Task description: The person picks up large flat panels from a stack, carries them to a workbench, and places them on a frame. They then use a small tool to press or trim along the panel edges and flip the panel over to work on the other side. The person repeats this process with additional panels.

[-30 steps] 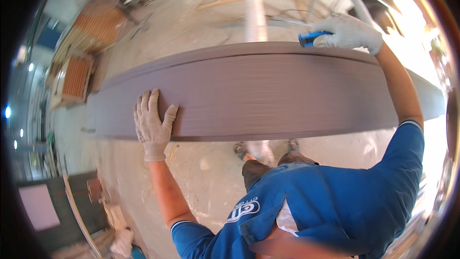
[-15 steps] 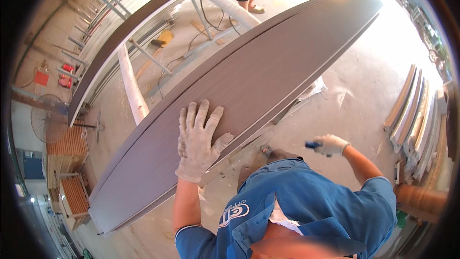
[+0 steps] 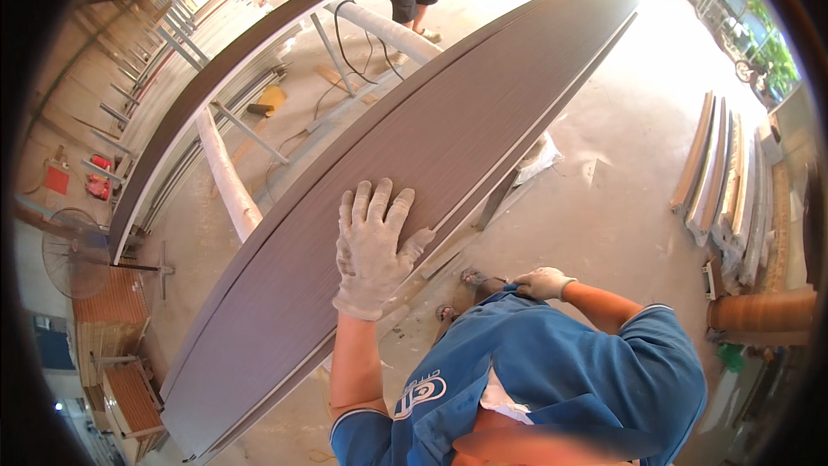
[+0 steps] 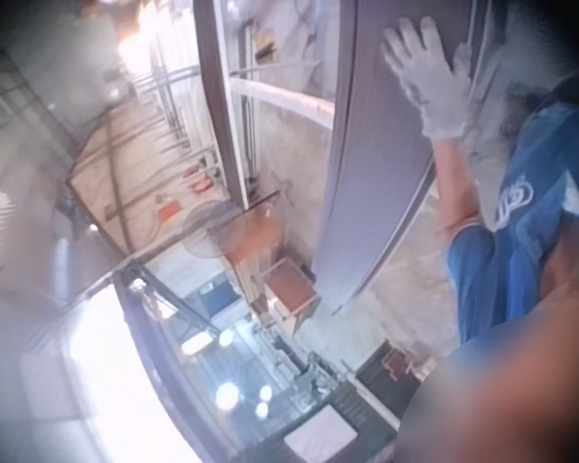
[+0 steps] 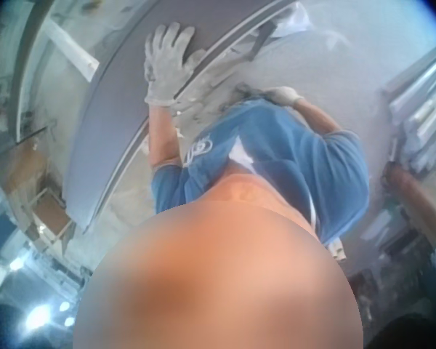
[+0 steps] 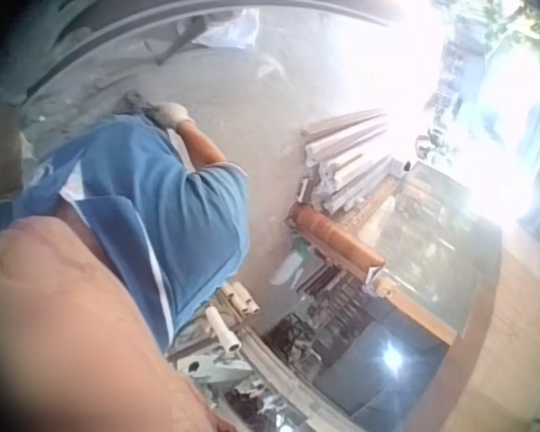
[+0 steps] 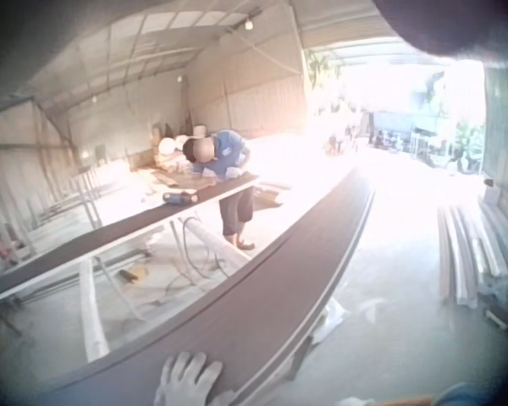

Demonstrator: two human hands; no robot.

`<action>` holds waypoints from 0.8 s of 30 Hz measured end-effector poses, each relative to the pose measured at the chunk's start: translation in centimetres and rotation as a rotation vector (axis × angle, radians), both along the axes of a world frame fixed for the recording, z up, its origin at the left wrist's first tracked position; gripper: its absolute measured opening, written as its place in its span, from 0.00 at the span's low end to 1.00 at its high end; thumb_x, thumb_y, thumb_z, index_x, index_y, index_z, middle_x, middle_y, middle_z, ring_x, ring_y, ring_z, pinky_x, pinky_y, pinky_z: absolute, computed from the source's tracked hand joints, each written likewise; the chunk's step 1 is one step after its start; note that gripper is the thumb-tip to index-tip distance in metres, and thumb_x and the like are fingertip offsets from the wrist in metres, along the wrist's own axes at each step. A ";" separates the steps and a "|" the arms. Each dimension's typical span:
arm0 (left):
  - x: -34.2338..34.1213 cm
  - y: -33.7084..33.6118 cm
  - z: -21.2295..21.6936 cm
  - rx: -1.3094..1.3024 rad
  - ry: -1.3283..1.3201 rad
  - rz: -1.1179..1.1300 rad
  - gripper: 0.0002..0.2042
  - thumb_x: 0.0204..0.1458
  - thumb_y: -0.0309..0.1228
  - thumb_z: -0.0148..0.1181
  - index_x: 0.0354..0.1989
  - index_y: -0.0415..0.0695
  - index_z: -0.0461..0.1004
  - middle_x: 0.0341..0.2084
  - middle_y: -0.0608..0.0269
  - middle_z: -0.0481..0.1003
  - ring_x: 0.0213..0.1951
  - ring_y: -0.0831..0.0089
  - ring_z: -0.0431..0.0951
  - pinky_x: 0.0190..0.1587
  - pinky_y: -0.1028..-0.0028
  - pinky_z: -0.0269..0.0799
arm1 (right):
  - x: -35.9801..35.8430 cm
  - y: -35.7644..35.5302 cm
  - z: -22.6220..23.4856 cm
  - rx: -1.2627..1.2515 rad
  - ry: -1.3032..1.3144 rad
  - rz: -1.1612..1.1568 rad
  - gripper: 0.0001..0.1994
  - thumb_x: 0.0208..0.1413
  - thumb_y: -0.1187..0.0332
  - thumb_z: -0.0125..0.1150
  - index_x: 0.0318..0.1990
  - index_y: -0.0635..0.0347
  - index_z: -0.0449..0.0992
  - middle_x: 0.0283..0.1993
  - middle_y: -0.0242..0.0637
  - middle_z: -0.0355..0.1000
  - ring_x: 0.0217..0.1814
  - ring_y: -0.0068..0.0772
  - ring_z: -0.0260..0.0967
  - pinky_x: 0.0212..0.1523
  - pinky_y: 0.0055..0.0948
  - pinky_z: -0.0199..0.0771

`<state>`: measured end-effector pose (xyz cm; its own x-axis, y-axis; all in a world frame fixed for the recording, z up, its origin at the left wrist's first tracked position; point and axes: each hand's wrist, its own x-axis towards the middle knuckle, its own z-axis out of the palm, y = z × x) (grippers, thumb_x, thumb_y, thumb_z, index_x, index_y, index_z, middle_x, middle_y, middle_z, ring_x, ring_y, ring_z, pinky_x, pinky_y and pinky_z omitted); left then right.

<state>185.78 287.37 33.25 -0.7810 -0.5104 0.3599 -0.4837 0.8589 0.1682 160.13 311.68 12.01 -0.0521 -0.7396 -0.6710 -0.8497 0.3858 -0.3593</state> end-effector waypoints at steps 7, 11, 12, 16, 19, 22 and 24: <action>0.2 0.3 0.0 -0.015 0.028 0.004 0.28 0.54 0.50 0.62 0.58 0.45 0.74 0.58 0.49 0.71 0.63 0.47 0.65 0.68 0.49 0.57 | -3.7 4.7 5.7 0.443 -0.285 -0.236 0.24 0.63 0.46 0.54 0.65 0.37 0.73 0.39 0.35 0.77 0.33 0.29 0.72 0.37 0.32 0.77; 0.1 0.4 -0.2 -0.022 0.021 0.004 0.28 0.54 0.50 0.62 0.58 0.45 0.74 0.59 0.49 0.71 0.63 0.47 0.65 0.68 0.49 0.58 | -1.7 3.4 3.6 0.388 -0.207 -0.198 0.23 0.63 0.48 0.54 0.64 0.35 0.73 0.45 0.39 0.79 0.44 0.34 0.76 0.46 0.35 0.77; 0.1 0.4 -0.2 -0.017 0.026 0.002 0.28 0.54 0.50 0.62 0.58 0.45 0.74 0.59 0.49 0.71 0.63 0.47 0.65 0.68 0.49 0.58 | -0.6 2.7 2.4 0.200 -0.124 0.006 0.23 0.63 0.49 0.52 0.65 0.35 0.73 0.55 0.43 0.77 0.58 0.43 0.73 0.59 0.39 0.71; 0.2 0.5 0.2 -0.013 0.025 -0.006 0.27 0.54 0.49 0.63 0.57 0.44 0.74 0.57 0.50 0.72 0.63 0.48 0.65 0.68 0.49 0.58 | 2.5 0.2 -1.7 0.187 -0.044 -0.046 0.24 0.64 0.50 0.48 0.65 0.41 0.72 0.63 0.44 0.72 0.68 0.48 0.65 0.68 0.40 0.63; 0.3 0.7 0.5 -0.076 0.025 -0.017 0.26 0.54 0.48 0.63 0.56 0.44 0.75 0.54 0.51 0.74 0.61 0.48 0.68 0.65 0.51 0.61 | 2.7 0.2 -1.8 0.109 0.006 -0.077 0.25 0.64 0.50 0.48 0.65 0.45 0.72 0.60 0.44 0.74 0.63 0.46 0.70 0.64 0.40 0.68; -0.8 2.3 -1.4 0.018 0.229 -0.142 0.22 0.56 0.47 0.62 0.52 0.45 0.77 0.52 0.53 0.75 0.56 0.52 0.73 0.58 0.55 0.66 | 1.2 1.2 0.5 0.307 -0.247 -0.437 0.25 0.66 0.47 0.48 0.62 0.48 0.74 0.48 0.36 0.79 0.36 0.31 0.74 0.40 0.32 0.77; -3.0 4.4 -4.4 0.322 0.389 -0.601 0.20 0.55 0.46 0.63 0.48 0.44 0.79 0.46 0.53 0.78 0.49 0.54 0.77 0.50 0.59 0.70 | -0.2 2.0 2.5 0.339 -0.483 -0.576 0.22 0.67 0.48 0.50 0.59 0.51 0.77 0.44 0.32 0.80 0.29 0.23 0.69 0.33 0.27 0.74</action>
